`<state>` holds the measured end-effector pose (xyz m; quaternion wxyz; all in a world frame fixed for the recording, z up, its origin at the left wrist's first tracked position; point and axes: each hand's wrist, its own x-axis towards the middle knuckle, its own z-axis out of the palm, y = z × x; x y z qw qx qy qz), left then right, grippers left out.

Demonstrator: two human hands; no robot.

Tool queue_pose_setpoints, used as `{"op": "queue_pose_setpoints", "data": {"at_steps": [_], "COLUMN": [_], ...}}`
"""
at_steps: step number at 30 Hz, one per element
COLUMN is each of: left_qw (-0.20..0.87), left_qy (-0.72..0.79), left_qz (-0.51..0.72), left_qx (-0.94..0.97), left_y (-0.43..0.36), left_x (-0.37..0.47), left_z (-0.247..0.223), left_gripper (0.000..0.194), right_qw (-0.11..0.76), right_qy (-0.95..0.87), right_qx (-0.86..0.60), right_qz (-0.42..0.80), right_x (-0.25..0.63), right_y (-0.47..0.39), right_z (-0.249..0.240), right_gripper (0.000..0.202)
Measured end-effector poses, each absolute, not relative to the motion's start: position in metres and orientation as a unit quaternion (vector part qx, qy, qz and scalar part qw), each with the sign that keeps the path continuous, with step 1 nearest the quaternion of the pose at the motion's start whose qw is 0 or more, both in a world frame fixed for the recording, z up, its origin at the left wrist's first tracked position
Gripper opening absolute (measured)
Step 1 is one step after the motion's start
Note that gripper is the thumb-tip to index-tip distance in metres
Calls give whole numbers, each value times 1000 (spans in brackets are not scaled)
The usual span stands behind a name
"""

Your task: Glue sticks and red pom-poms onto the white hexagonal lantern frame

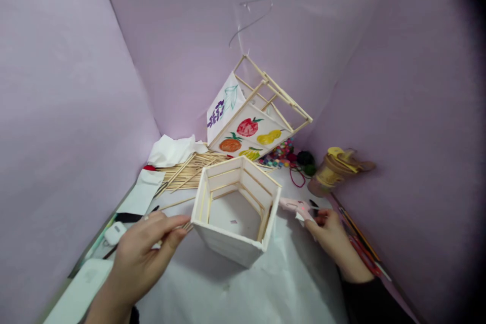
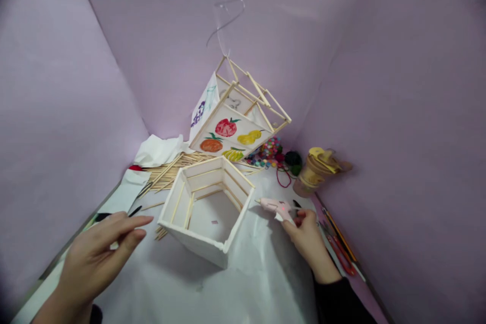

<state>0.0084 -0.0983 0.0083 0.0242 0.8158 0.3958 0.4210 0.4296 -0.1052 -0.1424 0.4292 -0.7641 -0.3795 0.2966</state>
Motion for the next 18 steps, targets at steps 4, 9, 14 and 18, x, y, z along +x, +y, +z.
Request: {"op": "queue_pose_setpoints", "data": {"at_steps": [4,9,14,18], "left_qw": [-18,-93,-122,-116], "left_qy": [346,288,301,335], "left_qz": [400,373,318,299], "left_qx": [849,877,891,886], "left_y": [-95,-115,-127,-127], "left_x": [23,60,103,119], "left_z": [7,12,11,3], "left_gripper": [15,24,24,18], "right_qw": [473,555,600,623], "right_qy": [-338,-229,-271,-330], "right_qx": [-728,-611,-594,-554], "right_qz": [364,515,462,443], "right_x": [431,423,388,357], "right_y": [-134,-158,-135,-102], "right_z": [-109,-56,-27,-25], "right_gripper": [48,47,42,52]}}
